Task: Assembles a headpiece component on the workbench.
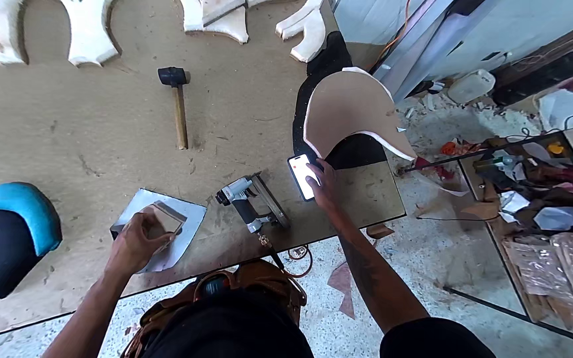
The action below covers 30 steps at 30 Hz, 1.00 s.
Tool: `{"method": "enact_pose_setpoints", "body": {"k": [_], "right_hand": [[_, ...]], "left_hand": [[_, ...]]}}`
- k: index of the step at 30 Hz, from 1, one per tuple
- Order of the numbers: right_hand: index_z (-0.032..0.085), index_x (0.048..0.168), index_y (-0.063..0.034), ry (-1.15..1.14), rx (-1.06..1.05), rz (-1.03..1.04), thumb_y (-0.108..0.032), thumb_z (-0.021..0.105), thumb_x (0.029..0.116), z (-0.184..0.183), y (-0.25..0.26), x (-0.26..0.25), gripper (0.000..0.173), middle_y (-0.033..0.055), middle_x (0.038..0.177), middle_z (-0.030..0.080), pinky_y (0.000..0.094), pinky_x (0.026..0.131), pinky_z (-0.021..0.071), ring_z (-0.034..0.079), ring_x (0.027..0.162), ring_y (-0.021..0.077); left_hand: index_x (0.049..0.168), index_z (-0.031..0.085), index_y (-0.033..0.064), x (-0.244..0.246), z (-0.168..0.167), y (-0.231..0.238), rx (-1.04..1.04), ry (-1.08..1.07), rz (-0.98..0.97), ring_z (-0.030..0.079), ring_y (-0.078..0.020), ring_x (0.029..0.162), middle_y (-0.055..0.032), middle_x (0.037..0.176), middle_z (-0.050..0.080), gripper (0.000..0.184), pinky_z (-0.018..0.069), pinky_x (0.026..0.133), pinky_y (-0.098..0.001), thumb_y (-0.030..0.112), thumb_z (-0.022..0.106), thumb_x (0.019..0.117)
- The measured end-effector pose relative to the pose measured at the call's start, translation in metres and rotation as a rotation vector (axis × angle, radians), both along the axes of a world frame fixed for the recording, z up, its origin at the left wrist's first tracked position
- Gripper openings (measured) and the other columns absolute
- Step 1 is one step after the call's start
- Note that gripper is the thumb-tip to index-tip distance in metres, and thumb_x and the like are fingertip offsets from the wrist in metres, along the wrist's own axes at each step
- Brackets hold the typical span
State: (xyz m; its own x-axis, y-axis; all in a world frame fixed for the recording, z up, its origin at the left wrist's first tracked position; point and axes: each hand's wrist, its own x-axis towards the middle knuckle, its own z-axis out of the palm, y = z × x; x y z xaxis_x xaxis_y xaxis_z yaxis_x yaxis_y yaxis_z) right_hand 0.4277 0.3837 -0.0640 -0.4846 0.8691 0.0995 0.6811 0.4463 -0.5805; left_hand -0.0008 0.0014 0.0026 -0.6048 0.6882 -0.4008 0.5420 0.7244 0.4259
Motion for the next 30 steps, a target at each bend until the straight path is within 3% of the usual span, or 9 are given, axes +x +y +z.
{"method": "enact_pose_setpoints", "body": {"k": [5, 11, 14, 17, 19, 21, 23, 26, 30], "right_hand": [[0.064, 0.138, -0.0392, 0.051, -0.019, 0.016, -0.056, 0.049, 0.1017, 0.0, 0.001, 0.001, 0.043, -0.0032, 0.161, 0.04, 0.0525, 0.122, 0.0291, 0.031, 0.151, 0.0206], [0.069, 0.129, -0.0151, 0.345, 0.086, -0.158, -0.029, 0.057, 0.1038, 0.036, -0.04, -0.009, 0.032, 0.0049, 0.145, 0.057, 0.0416, 0.111, 0.048, 0.05, 0.138, 0.019], [0.069, 0.122, -0.0091, 0.421, 0.075, -0.184, -0.021, 0.059, 0.1021, 0.077, -0.1, -0.036, 0.026, 0.0069, 0.122, 0.066, 0.0351, 0.084, 0.0588, 0.065, 0.105, 0.0166], [0.069, 0.119, -0.0078, 0.558, -0.179, 0.045, -0.018, 0.059, 0.1037, 0.113, -0.187, -0.088, 0.021, 0.004, 0.096, 0.071, 0.0362, 0.067, 0.0631, 0.069, 0.077, 0.0154], [0.073, 0.11, -0.0101, 0.605, -0.341, 0.206, -0.021, 0.064, 0.102, 0.121, -0.235, -0.127, 0.016, -0.0002, 0.087, 0.072, 0.0341, 0.06, 0.0637, 0.069, 0.068, 0.0125], [0.075, 0.108, -0.0175, 0.428, -0.418, 0.281, -0.028, 0.065, 0.102, 0.113, -0.263, -0.163, 0.015, -0.0062, 0.09, 0.074, 0.0314, 0.069, 0.0647, 0.071, 0.076, 0.0069], [0.073, 0.119, -0.0223, 0.157, -0.39, 0.295, -0.031, 0.064, 0.1021, 0.095, -0.27, -0.197, 0.021, -0.0071, 0.106, 0.073, 0.032, 0.086, 0.062, 0.07, 0.093, 0.0049], [0.066, 0.134, -0.0197, -0.046, -0.303, 0.211, -0.03, 0.067, 0.0967, 0.06, -0.269, -0.24, 0.039, 0.0054, 0.126, 0.066, 0.0464, 0.101, 0.0547, 0.063, 0.118, 0.0212], [0.063, 0.137, -0.018, -0.216, -0.285, 0.16, -0.034, 0.081, 0.0873, 0.073, -0.29, -0.26, 0.055, 0.0172, 0.139, 0.054, 0.0618, 0.094, 0.0529, 0.051, 0.129, 0.042]], "left_hand": [[0.127, 0.058, 0.0129, -0.001, -0.001, -0.001, 0.007, 0.002, -0.02, 0.066, -0.0345, 0.086, -0.0136, 0.098, 0.067, 0.078, 0.0542, 0.078, -0.065, 0.049, 0.094, 0.0688], [0.122, 0.06, 0.0154, -0.012, -0.004, -0.003, -0.081, 0.032, -0.137, 0.067, -0.0313, 0.086, -0.0103, 0.097, 0.068, 0.071, 0.0563, 0.078, -0.0615, 0.049, 0.094, 0.0694], [0.138, 0.052, 0.015, -0.006, 0.008, 0.002, -0.086, -0.022, -0.086, 0.069, -0.0374, 0.093, -0.0156, 0.105, 0.07, 0.087, 0.0561, 0.082, -0.0661, 0.045, 0.095, 0.069], [0.161, 0.025, 0.0218, -0.001, 0.017, -0.003, -0.049, -0.017, 0.035, 0.069, -0.045, 0.102, -0.0225, 0.118, 0.069, 0.124, 0.0553, 0.087, -0.0703, 0.047, 0.097, 0.063], [0.164, 0.02, 0.0176, 0.002, 0.012, -0.004, -0.052, 0.038, 0.065, 0.067, -0.0458, 0.111, -0.0243, 0.131, 0.065, 0.134, 0.0539, 0.092, -0.07, 0.056, 0.096, 0.06], [0.163, 0.026, 0.0165, 0.005, 0.005, -0.002, -0.086, 0.077, 0.038, 0.065, -0.0446, 0.116, -0.0226, 0.139, 0.06, 0.13, 0.0543, 0.092, -0.0688, 0.059, 0.094, 0.0599], [0.161, 0.03, 0.018, 0.003, 0.008, 0.001, -0.109, 0.064, -0.061, 0.064, -0.043, 0.119, -0.02, 0.142, 0.058, 0.121, 0.0553, 0.092, -0.0669, 0.052, 0.093, 0.0633], [0.16, 0.035, 0.0273, -0.009, 0.017, -0.001, -0.135, 0.041, -0.402, 0.057, -0.0392, 0.13, -0.015, 0.147, 0.054, 0.112, 0.0539, 0.097, -0.0645, 0.035, 0.095, 0.0653], [0.16, 0.034, 0.043, -0.024, 0.024, -0.013, -0.186, 0.124, -0.765, 0.056, -0.0435, 0.127, -0.0201, 0.151, 0.048, 0.105, 0.0542, 0.091, -0.0635, 0.017, 0.088, 0.0739]]}}
